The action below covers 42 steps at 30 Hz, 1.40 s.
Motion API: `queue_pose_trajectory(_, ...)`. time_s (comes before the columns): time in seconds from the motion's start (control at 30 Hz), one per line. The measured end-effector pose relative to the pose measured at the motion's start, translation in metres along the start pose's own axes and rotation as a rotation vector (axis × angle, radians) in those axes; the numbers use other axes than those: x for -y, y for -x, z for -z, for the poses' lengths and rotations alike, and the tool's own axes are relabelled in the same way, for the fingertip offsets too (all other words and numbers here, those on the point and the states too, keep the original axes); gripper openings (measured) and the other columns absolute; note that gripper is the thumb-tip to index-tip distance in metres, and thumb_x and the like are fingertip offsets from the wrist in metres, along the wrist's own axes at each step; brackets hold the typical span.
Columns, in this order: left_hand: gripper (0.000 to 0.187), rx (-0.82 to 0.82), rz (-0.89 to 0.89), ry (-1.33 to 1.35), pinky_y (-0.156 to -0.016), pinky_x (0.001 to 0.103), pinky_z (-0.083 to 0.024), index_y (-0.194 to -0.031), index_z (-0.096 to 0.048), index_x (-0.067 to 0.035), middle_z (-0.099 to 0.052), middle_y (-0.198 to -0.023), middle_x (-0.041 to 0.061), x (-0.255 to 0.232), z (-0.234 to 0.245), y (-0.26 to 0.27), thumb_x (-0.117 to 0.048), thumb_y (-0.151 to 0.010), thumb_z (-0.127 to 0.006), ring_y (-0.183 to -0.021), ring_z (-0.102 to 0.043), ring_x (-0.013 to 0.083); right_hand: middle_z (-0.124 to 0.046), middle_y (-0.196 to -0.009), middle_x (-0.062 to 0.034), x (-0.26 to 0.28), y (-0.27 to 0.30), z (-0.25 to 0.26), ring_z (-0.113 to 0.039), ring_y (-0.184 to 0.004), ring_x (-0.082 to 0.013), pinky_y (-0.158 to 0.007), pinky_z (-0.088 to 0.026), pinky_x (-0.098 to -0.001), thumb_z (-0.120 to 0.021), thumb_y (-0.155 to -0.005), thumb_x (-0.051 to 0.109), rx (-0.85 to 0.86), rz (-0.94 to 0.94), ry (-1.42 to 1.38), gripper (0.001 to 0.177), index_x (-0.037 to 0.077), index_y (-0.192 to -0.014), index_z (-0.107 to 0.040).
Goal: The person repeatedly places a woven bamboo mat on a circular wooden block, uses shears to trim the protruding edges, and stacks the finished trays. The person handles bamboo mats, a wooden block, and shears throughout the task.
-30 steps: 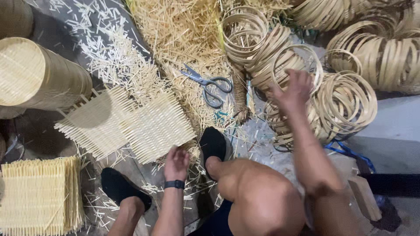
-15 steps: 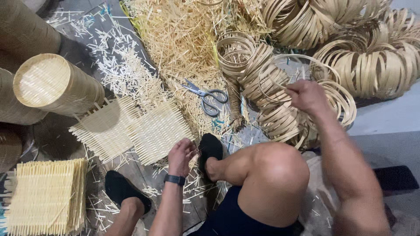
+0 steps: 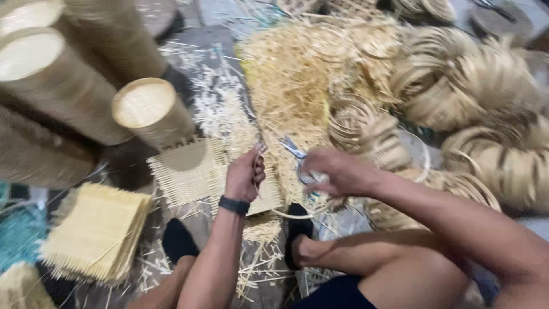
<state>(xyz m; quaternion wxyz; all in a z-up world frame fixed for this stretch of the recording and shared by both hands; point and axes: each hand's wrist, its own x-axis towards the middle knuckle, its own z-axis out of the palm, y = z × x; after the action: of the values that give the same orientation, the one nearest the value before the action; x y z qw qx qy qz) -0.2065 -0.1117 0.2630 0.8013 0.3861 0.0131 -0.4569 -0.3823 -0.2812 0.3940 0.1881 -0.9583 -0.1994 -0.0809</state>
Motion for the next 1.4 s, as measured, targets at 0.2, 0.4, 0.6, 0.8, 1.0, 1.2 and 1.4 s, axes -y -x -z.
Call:
queue_pose_trajectory(0.2, 0.032, -0.145, -0.132, -0.132, -0.042, 0.023, -0.031, -0.08, -0.062, -0.008, -0.05, -0.062, -0.003, -0.004, 0.021, 0.035, -0.034, -0.096, -0.072, -0.049, -0.041, 0.0067, -0.064, -0.095, -0.0115, 0.002, -0.076, -0.03, -0.063, -0.089, -0.031, -0.077, -0.051, -0.0437, -0.083, -0.085, 0.019, -0.384, -0.097, 0.172, 0.035, 0.007, -0.116, -0.071)
queue_pose_trajectory(0.4, 0.033, -0.051, -0.041, -0.068, -0.041, 0.023, -0.03, -0.079, -0.061, -0.011, -0.049, -0.062, -0.005, -0.021, 0.036, 0.048, -0.037, -0.097, -0.071, -0.048, -0.039, 0.006, -0.065, -0.084, -0.0056, -0.001, -0.101, -0.06, -0.062, -0.078, -0.0243, -0.065, -0.051, -0.0402, -0.082, -0.084, 0.018, -0.335, 0.032, 0.19, 0.017, 0.012, -0.096, -0.074)
queue_pose_trajectory(0.6, 0.063, -0.036, 0.108, -0.358, -0.044, 0.026, -0.029, -0.077, -0.063, -0.017, -0.054, -0.063, -0.005, -0.039, 0.044, 0.035, -0.074, -0.095, -0.045, -0.049, -0.041, 0.0066, -0.062, -0.084, -0.0043, 0.003, -0.114, -0.087, -0.061, -0.074, -0.0165, -0.05, -0.05, -0.0281, -0.077, -0.086, 0.018, -0.179, 0.103, 0.159, 0.01, 0.011, -0.09, -0.073)
queue_pose_trajectory(0.8, 0.074, -0.199, 0.107, -0.382, -0.04, 0.029, -0.024, -0.06, -0.047, -0.017, -0.04, -0.049, -0.003, -0.03, 0.041, 0.034, -0.084, -0.091, -0.035, -0.042, -0.036, 0.0111, -0.053, -0.071, -0.0022, 0.025, -0.118, -0.113, -0.057, -0.065, -0.0182, -0.049, -0.048, -0.0352, -0.079, -0.077, 0.021, -0.181, -0.017, 0.212, 0.022, 0.011, -0.095, -0.075)
queue_pose_trajectory(1.0, 0.065, -0.15, 0.155, -0.328, -0.039, 0.025, -0.023, -0.068, -0.057, -0.014, -0.045, -0.051, -0.004, -0.037, 0.055, 0.026, -0.073, -0.093, -0.048, -0.041, -0.035, 0.0083, -0.057, -0.076, -0.0012, 0.006, -0.12, -0.108, -0.06, -0.066, -0.0161, -0.053, -0.051, -0.0341, -0.08, -0.08, 0.032, -0.187, -0.215, 0.047, 0.032, 0.014, -0.106, -0.077)
queue_pose_trajectory(1.2, 0.021, -0.097, -0.303, 0.257, -0.047, 0.023, -0.035, -0.089, -0.067, -0.008, -0.051, -0.062, -0.006, -0.052, 0.092, 0.02, -0.028, -0.088, -0.07, -0.051, -0.043, 0.0064, -0.061, -0.076, -0.0032, -0.036, -0.101, -0.102, -0.061, -0.066, -0.0124, -0.057, -0.056, -0.0286, -0.053, -0.1, 0.046, -0.451, -0.926, -1.273, 0.053, -0.002, -0.115, -0.067)
queue_pose_trajectory(1.4, 0.035, -0.002, -0.071, -0.085, -0.043, 0.025, -0.035, -0.079, -0.065, -0.009, -0.05, -0.057, -0.005, -0.063, 0.087, 0.026, -0.037, -0.096, -0.072, -0.046, -0.043, 0.008, -0.034, -0.053, 0.0049, -0.048, -0.082, -0.111, -0.032, -0.043, -0.0107, -0.039, -0.027, -0.0267, -0.063, -0.096, 0.043, -0.339, -0.872, -1.327, 0.056, -0.011, -0.113, -0.07)
